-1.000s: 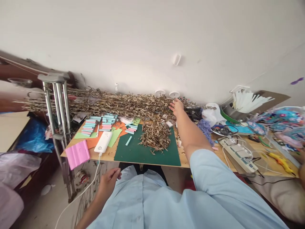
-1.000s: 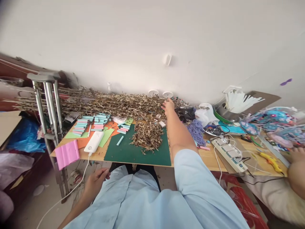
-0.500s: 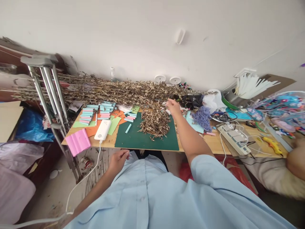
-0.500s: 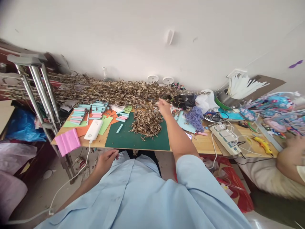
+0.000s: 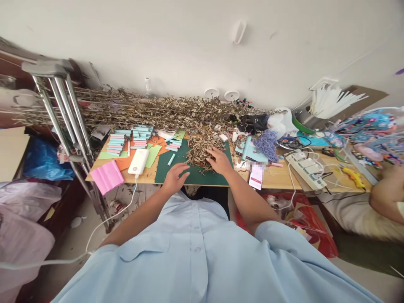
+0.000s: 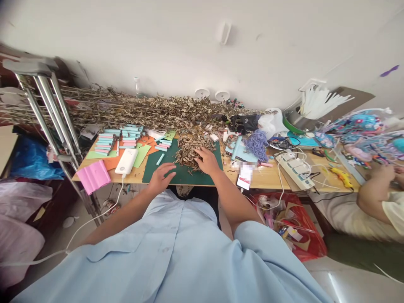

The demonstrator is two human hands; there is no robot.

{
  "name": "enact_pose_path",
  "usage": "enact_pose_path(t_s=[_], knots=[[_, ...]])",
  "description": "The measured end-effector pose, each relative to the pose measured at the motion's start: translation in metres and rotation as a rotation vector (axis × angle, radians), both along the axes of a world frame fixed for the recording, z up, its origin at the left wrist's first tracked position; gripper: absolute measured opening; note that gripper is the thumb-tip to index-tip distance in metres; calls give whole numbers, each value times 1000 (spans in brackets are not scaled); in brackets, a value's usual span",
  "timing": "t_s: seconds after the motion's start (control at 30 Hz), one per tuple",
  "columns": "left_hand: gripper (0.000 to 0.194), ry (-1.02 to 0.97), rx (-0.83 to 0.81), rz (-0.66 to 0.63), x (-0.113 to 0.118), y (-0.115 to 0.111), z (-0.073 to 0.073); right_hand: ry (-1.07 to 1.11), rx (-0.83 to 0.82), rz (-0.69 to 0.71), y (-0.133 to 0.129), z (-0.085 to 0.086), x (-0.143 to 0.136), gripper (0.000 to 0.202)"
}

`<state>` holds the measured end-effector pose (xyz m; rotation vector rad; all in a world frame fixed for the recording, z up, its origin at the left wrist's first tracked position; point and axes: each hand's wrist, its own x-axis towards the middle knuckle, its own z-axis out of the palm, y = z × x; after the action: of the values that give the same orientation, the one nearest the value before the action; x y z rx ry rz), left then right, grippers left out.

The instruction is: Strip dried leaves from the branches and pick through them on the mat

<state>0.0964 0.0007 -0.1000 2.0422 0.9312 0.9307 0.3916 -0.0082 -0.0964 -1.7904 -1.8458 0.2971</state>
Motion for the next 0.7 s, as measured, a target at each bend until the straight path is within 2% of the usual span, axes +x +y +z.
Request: enact_pose_path(t_s=[0.1, 0.2, 0.33, 0.43, 0.5, 0.6, 0.7], knots=[[46, 90, 80, -5, 22, 21, -3, -5, -17, 3, -6, -2, 5, 51], [57, 260, 79, 11, 46, 38, -9, 39, -19, -19, -8, 1, 11, 49], [62, 382, 16, -48, 70, 44, -15, 151, 61, -89, -1, 10, 17, 49], [61, 356, 26, -120, 78, 40, -15, 152, 137, -90, 11, 19, 16, 51], [52, 299, 55, -141, 79, 41, -14, 101, 147, -65, 19, 22, 11, 52], [27, 223, 97, -45, 78, 54, -9, 6, 126, -41, 24, 23, 2, 51], [31, 197, 123, 76, 79, 83, -2, -74, 174, -33, 12, 19, -9, 48]])
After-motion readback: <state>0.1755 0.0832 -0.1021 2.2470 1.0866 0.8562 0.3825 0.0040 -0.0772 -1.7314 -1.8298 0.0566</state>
